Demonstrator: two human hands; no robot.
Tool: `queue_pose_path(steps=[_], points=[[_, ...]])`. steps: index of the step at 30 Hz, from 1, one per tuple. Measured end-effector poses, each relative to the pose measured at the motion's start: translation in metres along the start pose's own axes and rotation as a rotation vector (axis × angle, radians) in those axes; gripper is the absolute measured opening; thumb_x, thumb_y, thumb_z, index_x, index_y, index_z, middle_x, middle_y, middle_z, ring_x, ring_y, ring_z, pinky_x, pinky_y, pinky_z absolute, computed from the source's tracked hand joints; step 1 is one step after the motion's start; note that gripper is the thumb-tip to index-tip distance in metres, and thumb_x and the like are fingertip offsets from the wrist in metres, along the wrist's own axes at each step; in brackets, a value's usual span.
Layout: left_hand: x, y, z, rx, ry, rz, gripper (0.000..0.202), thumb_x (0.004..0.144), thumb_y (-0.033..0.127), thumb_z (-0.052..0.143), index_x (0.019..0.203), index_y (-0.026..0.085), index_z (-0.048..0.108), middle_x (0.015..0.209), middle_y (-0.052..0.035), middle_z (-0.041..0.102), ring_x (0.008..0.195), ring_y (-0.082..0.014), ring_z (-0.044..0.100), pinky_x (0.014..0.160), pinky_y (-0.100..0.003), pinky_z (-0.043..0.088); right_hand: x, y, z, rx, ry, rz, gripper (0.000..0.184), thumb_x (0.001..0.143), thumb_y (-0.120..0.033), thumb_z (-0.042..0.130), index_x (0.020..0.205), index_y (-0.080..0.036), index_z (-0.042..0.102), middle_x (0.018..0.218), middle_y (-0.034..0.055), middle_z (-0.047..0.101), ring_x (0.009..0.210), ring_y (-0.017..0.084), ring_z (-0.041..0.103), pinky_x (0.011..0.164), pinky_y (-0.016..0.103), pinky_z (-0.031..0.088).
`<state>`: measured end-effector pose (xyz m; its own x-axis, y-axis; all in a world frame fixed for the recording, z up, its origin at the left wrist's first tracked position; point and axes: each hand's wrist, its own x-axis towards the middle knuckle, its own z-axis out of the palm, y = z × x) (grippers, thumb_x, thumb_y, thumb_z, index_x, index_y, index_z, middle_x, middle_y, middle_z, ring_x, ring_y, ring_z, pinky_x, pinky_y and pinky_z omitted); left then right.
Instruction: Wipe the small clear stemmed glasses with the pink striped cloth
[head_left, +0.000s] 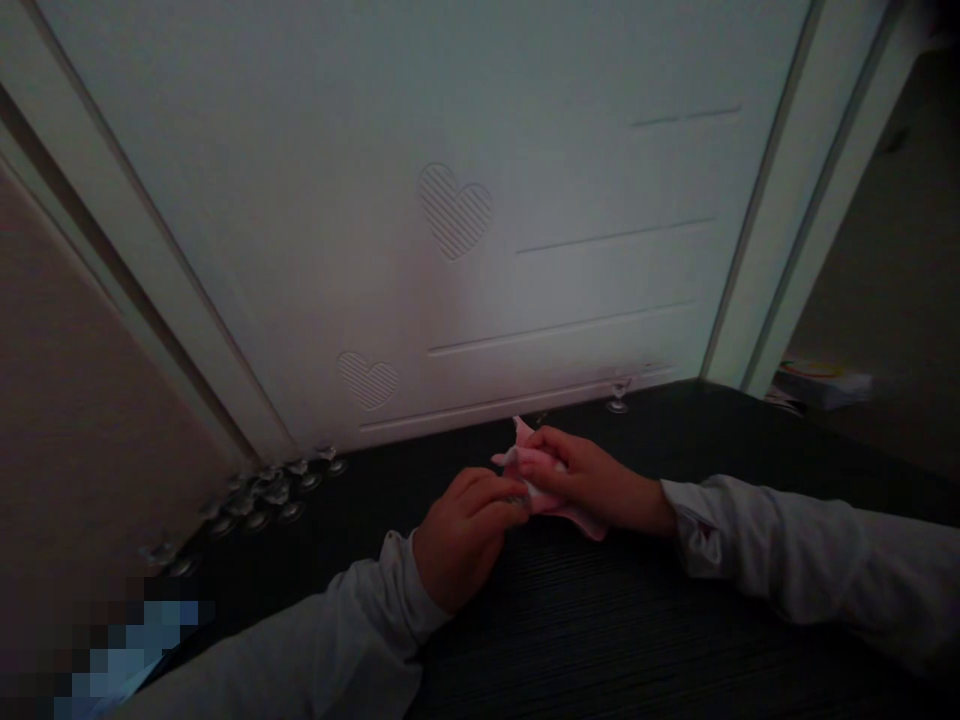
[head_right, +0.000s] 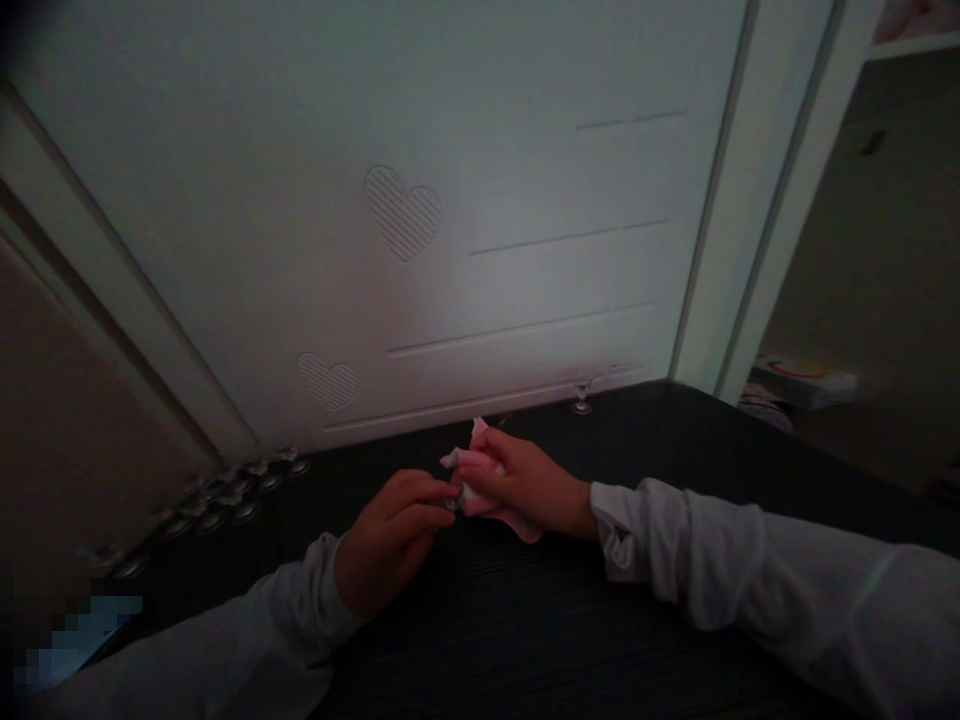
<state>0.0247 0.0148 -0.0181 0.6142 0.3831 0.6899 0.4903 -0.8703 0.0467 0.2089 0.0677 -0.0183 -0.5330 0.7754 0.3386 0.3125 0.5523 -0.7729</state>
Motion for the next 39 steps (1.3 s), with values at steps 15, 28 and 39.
queue_pose_path(steps=[15,28,39], points=[[0.0006,-0.0024,-0.0009,0.076,0.033,0.042,0.022,0.074,0.0,0.044,0.084,0.015,0.057,0.093,-0.0057,0.063,0.085,-0.0158,0.048,0.073,-0.029,0.047,0.0006,-0.0069,0.0006,-0.245,-0.114,-0.03,0.045,0.086,-0.047,0.026,0.07,-0.015,0.053,0.061,-0.0001,0.049,0.054,0.01,0.043,0.049,0.022,0.033],[0.0015,0.0005,-0.0009,-0.033,-0.037,-0.075,0.029,0.071,0.001,0.046,0.094,0.017,0.052,0.098,-0.0064,0.057,0.089,-0.0156,0.051,0.076,-0.029,0.046,0.0009,-0.0083,0.0008,-0.303,-0.087,-0.064,0.039,0.087,-0.042,0.027,0.074,-0.015,0.052,0.067,0.0017,0.051,0.06,0.012,0.046,0.056,0.023,0.035],[0.0056,0.0001,-0.0053,-0.195,-0.099,-0.419,0.024,0.072,0.016,0.054,0.096,0.017,0.049,0.087,-0.0033,0.058,0.074,-0.014,0.055,0.068,-0.028,0.046,0.0007,-0.0063,0.0012,-0.314,-0.076,-0.01,0.039,0.087,-0.041,0.027,0.069,-0.015,0.051,0.06,0.0002,0.048,0.053,0.011,0.043,0.049,0.022,0.031]])
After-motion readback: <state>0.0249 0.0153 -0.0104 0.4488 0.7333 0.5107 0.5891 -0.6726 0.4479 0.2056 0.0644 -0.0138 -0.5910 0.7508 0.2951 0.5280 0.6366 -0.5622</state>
